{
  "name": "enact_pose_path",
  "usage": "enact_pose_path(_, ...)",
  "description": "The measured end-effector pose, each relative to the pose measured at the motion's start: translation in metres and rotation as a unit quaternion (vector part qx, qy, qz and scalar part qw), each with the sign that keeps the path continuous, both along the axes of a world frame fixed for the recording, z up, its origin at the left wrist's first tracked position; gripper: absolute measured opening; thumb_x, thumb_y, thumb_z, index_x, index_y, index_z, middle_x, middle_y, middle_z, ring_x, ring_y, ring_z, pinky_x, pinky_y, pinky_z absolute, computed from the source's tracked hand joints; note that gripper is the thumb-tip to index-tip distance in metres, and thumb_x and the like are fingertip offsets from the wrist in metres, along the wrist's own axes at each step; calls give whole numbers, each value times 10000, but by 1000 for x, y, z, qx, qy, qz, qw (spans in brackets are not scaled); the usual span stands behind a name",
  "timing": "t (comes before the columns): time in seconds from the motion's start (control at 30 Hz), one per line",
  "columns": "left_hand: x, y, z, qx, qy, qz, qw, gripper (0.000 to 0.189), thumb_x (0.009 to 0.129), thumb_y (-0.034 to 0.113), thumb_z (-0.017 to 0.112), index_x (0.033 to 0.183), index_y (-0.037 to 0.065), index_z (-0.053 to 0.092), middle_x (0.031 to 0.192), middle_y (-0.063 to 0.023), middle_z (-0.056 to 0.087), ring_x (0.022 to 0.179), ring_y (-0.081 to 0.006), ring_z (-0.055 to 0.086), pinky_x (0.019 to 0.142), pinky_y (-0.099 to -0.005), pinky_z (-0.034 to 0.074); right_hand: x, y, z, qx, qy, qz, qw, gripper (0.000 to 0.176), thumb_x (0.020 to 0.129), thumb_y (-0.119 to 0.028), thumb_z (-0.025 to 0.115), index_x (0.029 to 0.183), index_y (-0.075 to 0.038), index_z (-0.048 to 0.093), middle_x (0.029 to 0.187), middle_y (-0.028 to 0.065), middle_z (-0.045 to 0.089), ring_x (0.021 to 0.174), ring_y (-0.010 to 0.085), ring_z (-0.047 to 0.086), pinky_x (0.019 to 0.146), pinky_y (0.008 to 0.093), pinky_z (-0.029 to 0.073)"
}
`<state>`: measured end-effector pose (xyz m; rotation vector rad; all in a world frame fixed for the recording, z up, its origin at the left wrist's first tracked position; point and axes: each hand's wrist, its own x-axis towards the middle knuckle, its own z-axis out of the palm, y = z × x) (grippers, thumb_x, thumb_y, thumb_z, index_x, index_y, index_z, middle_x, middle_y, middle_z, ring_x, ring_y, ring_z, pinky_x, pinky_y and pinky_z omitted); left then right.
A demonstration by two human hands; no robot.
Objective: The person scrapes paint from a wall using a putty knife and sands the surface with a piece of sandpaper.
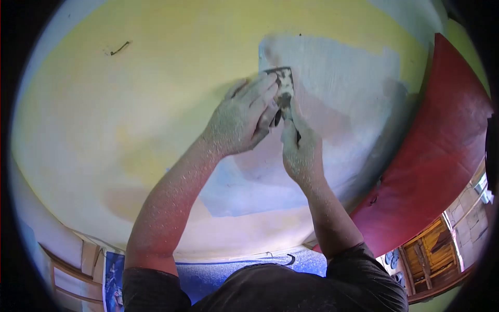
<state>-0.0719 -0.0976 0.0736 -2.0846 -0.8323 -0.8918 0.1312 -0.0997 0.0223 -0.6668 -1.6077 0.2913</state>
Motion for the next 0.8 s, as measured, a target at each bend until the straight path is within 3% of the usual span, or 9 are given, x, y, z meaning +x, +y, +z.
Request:
enact_pose_path(0.07, -2, 0, 3, 5, 1, 7, 1000, 756, 981, 148, 757, 1680, 32, 490, 1752, -212, 512, 1603, -405, 525, 1339, -586, 386, 0, 0, -1, -9, 20, 24, 999, 492, 1149, -48, 571, 1628, 65, 583, 920, 289, 743, 824, 182, 732, 767, 385, 572)
enact_pose_path(0.17, -6, 4, 30, 10, -9, -3, 1000, 750, 997, 154, 738, 1692, 43, 478, 1751, -209, 511, 1599, -414, 528, 1346, -585, 374, 3, -6, 42, -48, -16, -1, 999, 501, 1137, -22, 586, 1633, 52, 594, 909, 258, 746, 848, 167, 723, 771, 395, 574)
enact_pose_path(0.27, -6, 3, 38, 14, -12, -7, 1000, 700, 1034, 151, 704, 1690, 49, 482, 1742, -214, 517, 1597, -414, 530, 1342, -596, 377, 0, -9, 49, -70, 3, 3, 998, 461, 1121, 15, 588, 1577, 59, 644, 985, 290, 768, 848, 236, 760, 776, 408, 583)
enact_pose_path(0.47, 0, -3, -57, -66, -33, -17, 997, 714, 1024, 175, 710, 1691, 59, 485, 1771, -208, 492, 1621, -393, 510, 1351, -634, 324, -7, 1, -71, 28, -13, -10, 999, 474, 1148, -16, 572, 1613, 49, 511, 1083, 325, 778, 824, 421, 785, 780, 444, 602)
enact_pose_path(0.6, 6, -25, -113, -107, -59, 14, 992, 739, 1005, 171, 712, 1689, 15, 479, 1779, -213, 482, 1623, -395, 507, 1337, -644, 326, 9, -13, -119, -80, -45, 38, 995, 556, 1160, -32, 583, 1691, 5, 422, 888, 199, 715, 728, 266, 692, 696, 397, 542)
enact_pose_path(0.67, 11, -31, -137, -124, -87, 23, 988, 752, 994, 167, 717, 1690, 15, 479, 1779, -218, 480, 1624, -404, 503, 1334, -647, 333, 18, -16, -136, -143, -47, 61, 987, 561, 1172, -34, 573, 1709, -38, 413, 773, 65, 639, 688, 107, 581, 643, 320, 474)
enact_pose_path(0.7, 11, -31, -149, -122, -81, 34, 989, 791, 963, 179, 756, 1689, 22, 484, 1779, -225, 479, 1627, -413, 493, 1329, -645, 344, 21, -19, -144, -143, -28, 58, 988, 531, 1137, -48, 647, 1639, 10, 484, 772, 103, 623, 662, 166, 592, 627, 377, 486)
enact_pose_path(0.8, 18, -35, -179, -138, -134, 33, 981, 816, 942, 182, 784, 1685, 21, 489, 1772, -220, 486, 1614, -387, 513, 1314, -650, 363, 35, -16, -173, -190, -54, 105, 975, 506, 1121, -91, 698, 1590, -3, 530, 783, 68, 626, 687, 133, 580, 633, 360, 488)
